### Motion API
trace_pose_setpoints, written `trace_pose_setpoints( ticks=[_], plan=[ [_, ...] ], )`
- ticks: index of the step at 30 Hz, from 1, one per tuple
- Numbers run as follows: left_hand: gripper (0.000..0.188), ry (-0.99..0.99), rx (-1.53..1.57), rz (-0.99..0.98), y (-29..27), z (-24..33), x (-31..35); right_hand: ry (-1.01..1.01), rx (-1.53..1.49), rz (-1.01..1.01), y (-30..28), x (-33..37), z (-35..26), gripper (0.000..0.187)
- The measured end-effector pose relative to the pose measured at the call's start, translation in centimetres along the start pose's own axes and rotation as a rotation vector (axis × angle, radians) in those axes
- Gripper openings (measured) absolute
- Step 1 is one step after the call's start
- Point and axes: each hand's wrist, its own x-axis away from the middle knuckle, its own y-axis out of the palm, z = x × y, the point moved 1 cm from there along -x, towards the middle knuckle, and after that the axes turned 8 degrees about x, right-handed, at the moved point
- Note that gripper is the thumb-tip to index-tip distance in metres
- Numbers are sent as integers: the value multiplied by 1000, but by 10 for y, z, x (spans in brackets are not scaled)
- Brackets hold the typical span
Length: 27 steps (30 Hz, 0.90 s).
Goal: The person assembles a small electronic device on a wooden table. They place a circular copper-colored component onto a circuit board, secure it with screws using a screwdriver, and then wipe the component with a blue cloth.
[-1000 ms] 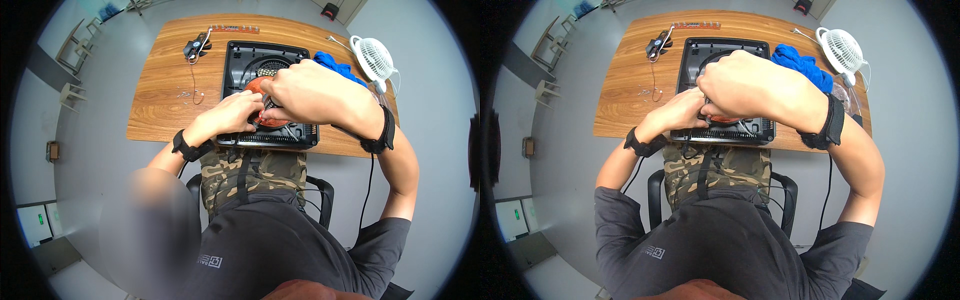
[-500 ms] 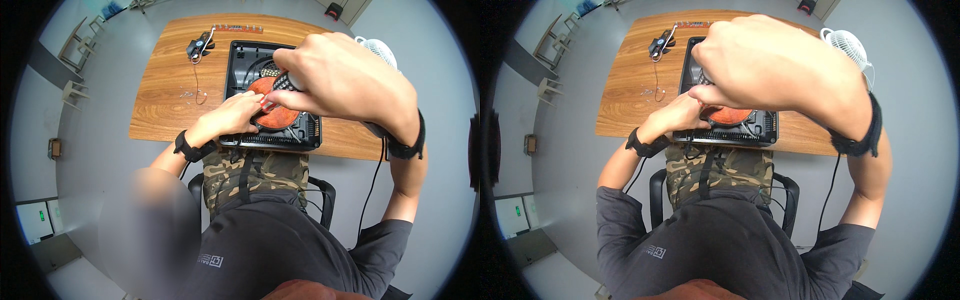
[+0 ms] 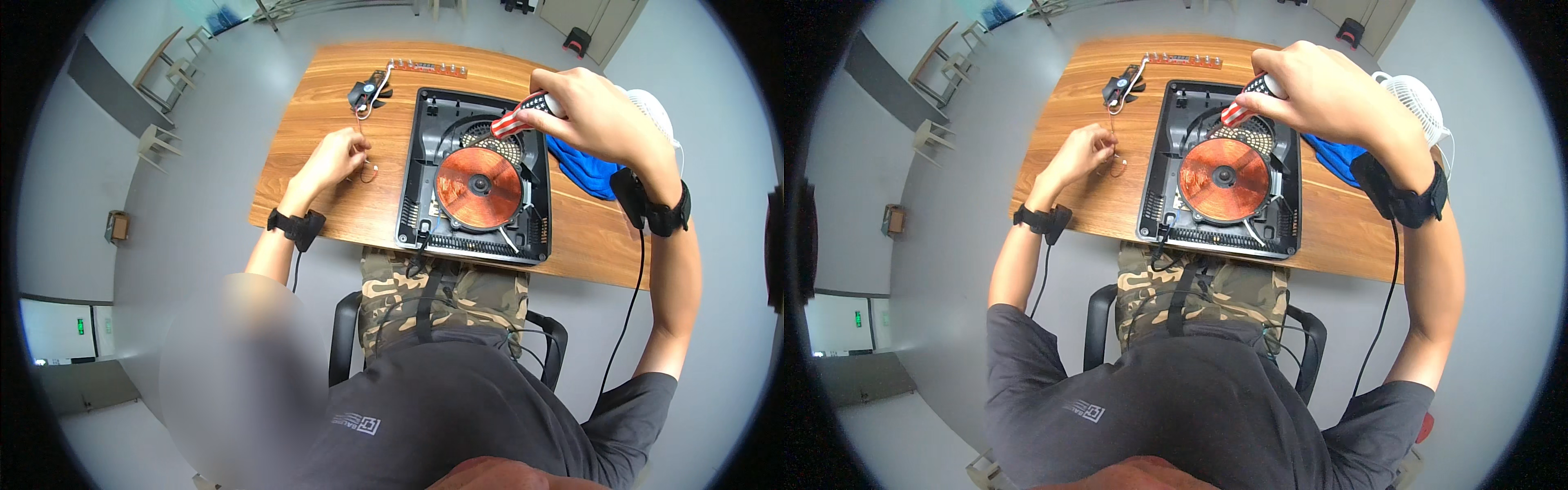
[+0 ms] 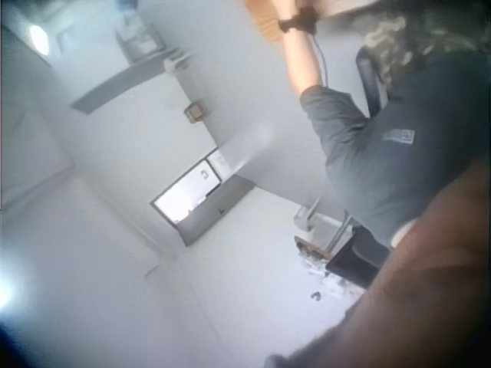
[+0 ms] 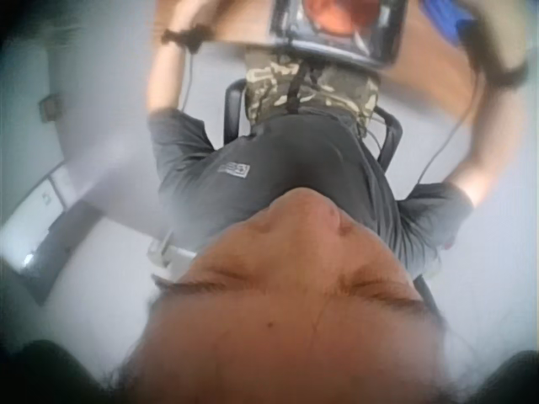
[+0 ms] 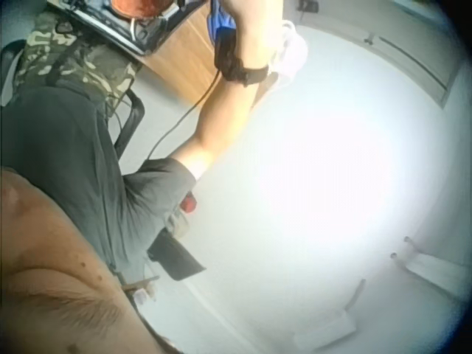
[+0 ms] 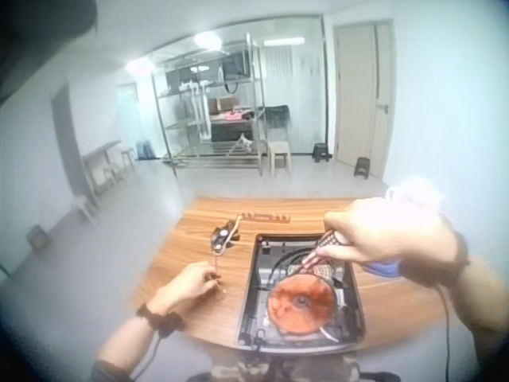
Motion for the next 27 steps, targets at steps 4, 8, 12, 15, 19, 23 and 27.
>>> trace_pose_setpoints(
  ticks=[4,8,12,15,19,23,27],
  plan=[
    [19,-31,-100,40,-9,-4,6,32,-24,-16,9,-3,4,47],
    [18,-51,-255,17,-16,-26,9,16,-13,-4,14,3,10,48],
    [18,-117,-164,-43,-12,-26,11,24,-23,3,21,5,13,50],
    [17,-66,-175,-40,-5,-16,10,47,-23,-38,19,4,9,50],
    [15,-51,-209,-16,-5,-31,7,37,-22,-71,19,4,7,49],
    [18,-99,-254,4,-16,-45,17,53,-7,-58,21,9,5,48],
    [18,-113,-213,25,-15,-59,29,38,-22,-39,30,10,7,48]
  ],
)
